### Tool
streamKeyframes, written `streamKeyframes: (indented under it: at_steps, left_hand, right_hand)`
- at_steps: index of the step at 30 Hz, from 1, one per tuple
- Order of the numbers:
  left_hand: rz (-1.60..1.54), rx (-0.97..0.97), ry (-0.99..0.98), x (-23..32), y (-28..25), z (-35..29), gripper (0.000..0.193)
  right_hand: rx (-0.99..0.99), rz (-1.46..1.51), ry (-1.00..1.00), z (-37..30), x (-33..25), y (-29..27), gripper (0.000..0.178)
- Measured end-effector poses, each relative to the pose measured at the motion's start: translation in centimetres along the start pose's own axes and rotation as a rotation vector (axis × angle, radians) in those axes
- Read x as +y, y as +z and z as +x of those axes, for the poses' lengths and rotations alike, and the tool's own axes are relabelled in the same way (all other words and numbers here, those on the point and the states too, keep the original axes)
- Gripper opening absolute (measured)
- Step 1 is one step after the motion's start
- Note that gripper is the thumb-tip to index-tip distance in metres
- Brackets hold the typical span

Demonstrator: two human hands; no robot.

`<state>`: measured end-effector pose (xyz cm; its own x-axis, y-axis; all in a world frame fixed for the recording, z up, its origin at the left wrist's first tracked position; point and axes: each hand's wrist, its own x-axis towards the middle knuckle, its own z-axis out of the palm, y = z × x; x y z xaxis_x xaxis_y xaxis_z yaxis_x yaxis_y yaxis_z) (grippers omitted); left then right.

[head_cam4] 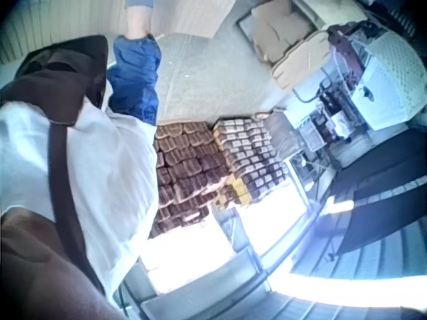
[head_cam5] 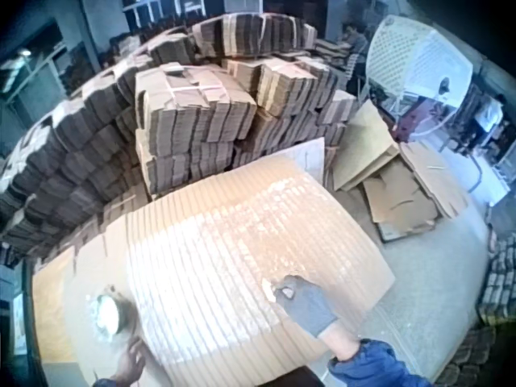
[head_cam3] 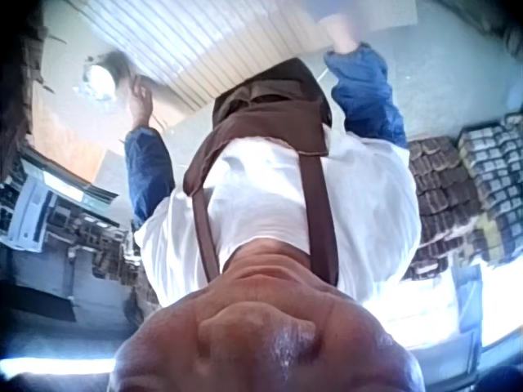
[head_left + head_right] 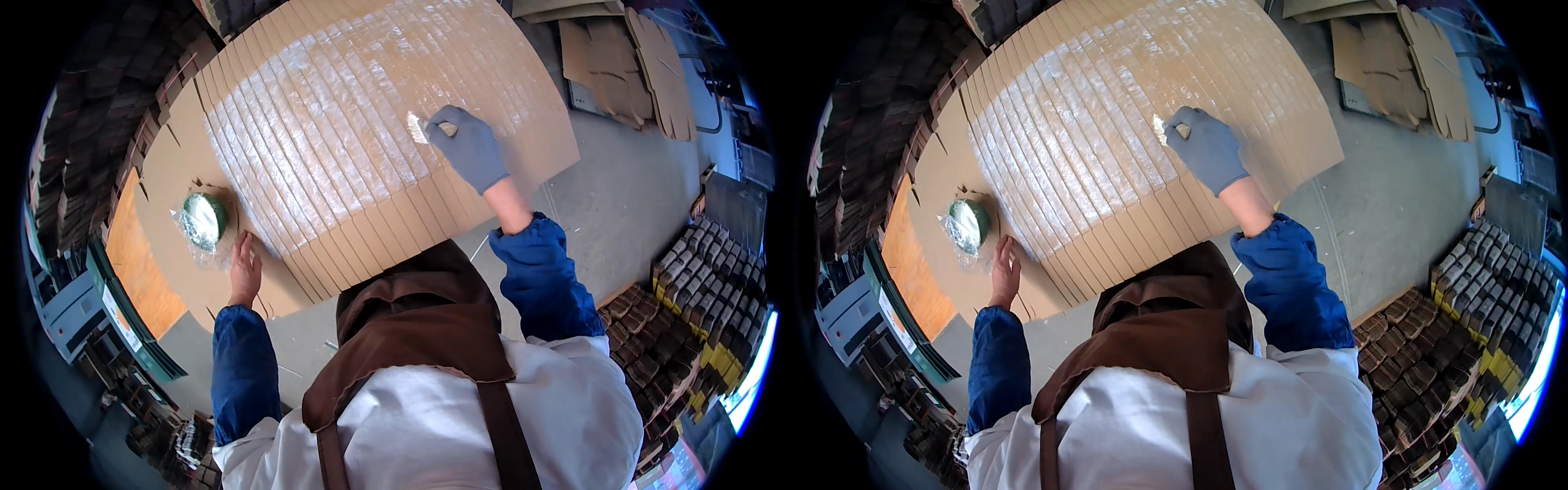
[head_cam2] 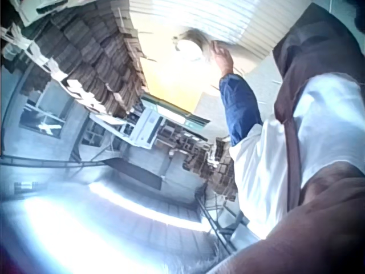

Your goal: The person applies a white adhesive substance to a large flat cardboard sheet using a small spatula. They scoop the substance from a container and spread it in parallel lines across the surface. After finishing the application, they pick up the treated cardboard and place it on a stack of similar sheets.

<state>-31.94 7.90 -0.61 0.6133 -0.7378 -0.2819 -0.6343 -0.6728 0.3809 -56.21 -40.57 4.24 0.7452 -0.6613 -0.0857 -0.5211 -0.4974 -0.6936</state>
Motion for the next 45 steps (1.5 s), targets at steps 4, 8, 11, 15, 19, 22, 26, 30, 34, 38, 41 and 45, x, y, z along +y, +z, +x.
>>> streamKeyframes:
  at_steps: [4, 8, 11, 15, 19, 22, 26, 30, 34, 38, 41, 45]
  left_hand:
    - [0.029, 0.009, -0.004, -0.1, 0.5, -0.5, 0.054]
    - [0.044, 0.010, -0.028, 0.0, 0.6, -0.6, 0.054]
    - [0.039, 0.008, -0.010, 0.3, 0.6, 0.0, 0.054]
    - [0.050, 0.014, -0.025, 0.4, 0.6, -0.8, 0.054]
    - [0.056, 0.052, -0.014, 0.6, 0.6, -0.5, 0.051]
    - [0.012, 0.070, -0.008, 0.5, 0.8, 0.2, 0.047]
    - [0.010, 0.205, 0.016, -0.3, 1.8, -0.7, 0.044]
    - [-0.075, 0.239, -0.041, 0.8, 2.2, -0.7, 0.044]
    - [0.073, 0.182, -0.003, 1.6, 1.4, -1.6, 0.043]
    - [-0.046, 0.204, -0.009, 2.8, -0.5, -1.5, 0.038]
    - [-0.460, 0.312, -0.169, 0.3, -0.1, -1.7, 0.028]
    - [-1.504, 0.493, -0.384, -1.9, 0.0, -3.3, 0.031]
  right_hand:
    - [-0.003, -0.090, -0.024, 0.6, 1.3, 0.6, 0.016]
    - [-0.048, 0.003, 0.042, -1.4, -1.6, -1.9, 0.016]
    - [-0.083, -0.051, -0.053, -2.1, 2.3, -0.4, 0.016]
    - [0.051, -0.034, -0.067, -2.4, 2.0, -5.4, 0.015]
    - [-0.107, 0.003, -0.185, -6.0, -0.4, -6.1, 0.012]
    - [-0.170, -0.134, -0.130, -6.7, 2.6, -3.7, 0.011]
    - [0.051, -0.258, 0.000, -5.0, 4.8, -6.4, 0.014]
    - [0.060, -0.236, -0.051, -4.6, 4.0, -6.1, 0.014]
    - [0.142, -0.335, -0.029, -3.6, 5.1, -5.4, 0.013]
    - [0.253, -0.080, -0.104, -2.1, 3.3, -6.0, 0.012]
    - [0.187, 0.060, -0.107, -2.2, 0.1, -4.4, 0.016]
    - [0.078, 0.278, 0.031, -1.9, -3.7, -2.4, 0.017]
